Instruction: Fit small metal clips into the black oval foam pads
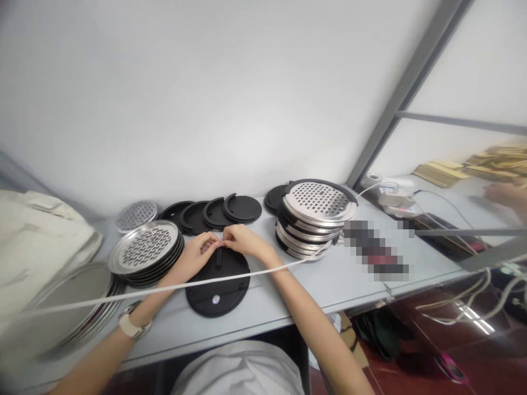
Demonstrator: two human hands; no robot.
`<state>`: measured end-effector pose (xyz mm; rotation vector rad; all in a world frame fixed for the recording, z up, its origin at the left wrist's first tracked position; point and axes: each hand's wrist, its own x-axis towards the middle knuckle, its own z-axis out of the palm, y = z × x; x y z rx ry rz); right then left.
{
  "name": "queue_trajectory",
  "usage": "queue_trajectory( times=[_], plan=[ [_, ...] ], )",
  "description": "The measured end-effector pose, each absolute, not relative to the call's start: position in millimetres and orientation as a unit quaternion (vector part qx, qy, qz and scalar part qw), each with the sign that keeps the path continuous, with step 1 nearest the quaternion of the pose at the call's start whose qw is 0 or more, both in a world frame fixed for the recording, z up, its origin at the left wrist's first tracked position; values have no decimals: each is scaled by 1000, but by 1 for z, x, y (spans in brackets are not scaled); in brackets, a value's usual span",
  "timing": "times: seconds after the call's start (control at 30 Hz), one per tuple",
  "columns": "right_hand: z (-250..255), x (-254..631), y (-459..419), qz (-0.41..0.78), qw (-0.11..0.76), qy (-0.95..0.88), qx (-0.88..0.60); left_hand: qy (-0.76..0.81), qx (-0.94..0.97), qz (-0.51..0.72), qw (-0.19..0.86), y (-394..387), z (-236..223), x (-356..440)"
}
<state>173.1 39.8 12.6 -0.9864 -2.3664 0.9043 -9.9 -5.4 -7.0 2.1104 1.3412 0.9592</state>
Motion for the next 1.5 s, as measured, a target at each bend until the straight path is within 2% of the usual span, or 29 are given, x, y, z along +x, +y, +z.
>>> queue_trajectory(
  times=[0.3, 0.5, 0.73, 1.03, 1.13, 1.27, 1.5],
  plan=[
    [13, 177, 41, 327, 219, -857, -333, 490, 761, 338, 258, -8, 2, -13],
    [13, 177, 39, 313, 216, -866, -324, 493, 774, 319, 237, -8, 8, -16],
    [16, 174, 36, 279, 200, -876, -340, 494, 808, 278, 160, -9, 8, -17],
    [20, 181, 37, 305, 232, -860, -337, 543, 795, 263, 60, -32, 13, -7],
    [23, 184, 36, 327, 249, -847, -338, 564, 794, 227, 12, -50, 2, -1],
    [24, 186, 36, 358, 236, -835, -345, 545, 798, 251, -47, -65, -24, 4],
    [23, 183, 35, 395, 195, -820, -366, 552, 793, 255, 29, -64, -34, 3]
  ],
)
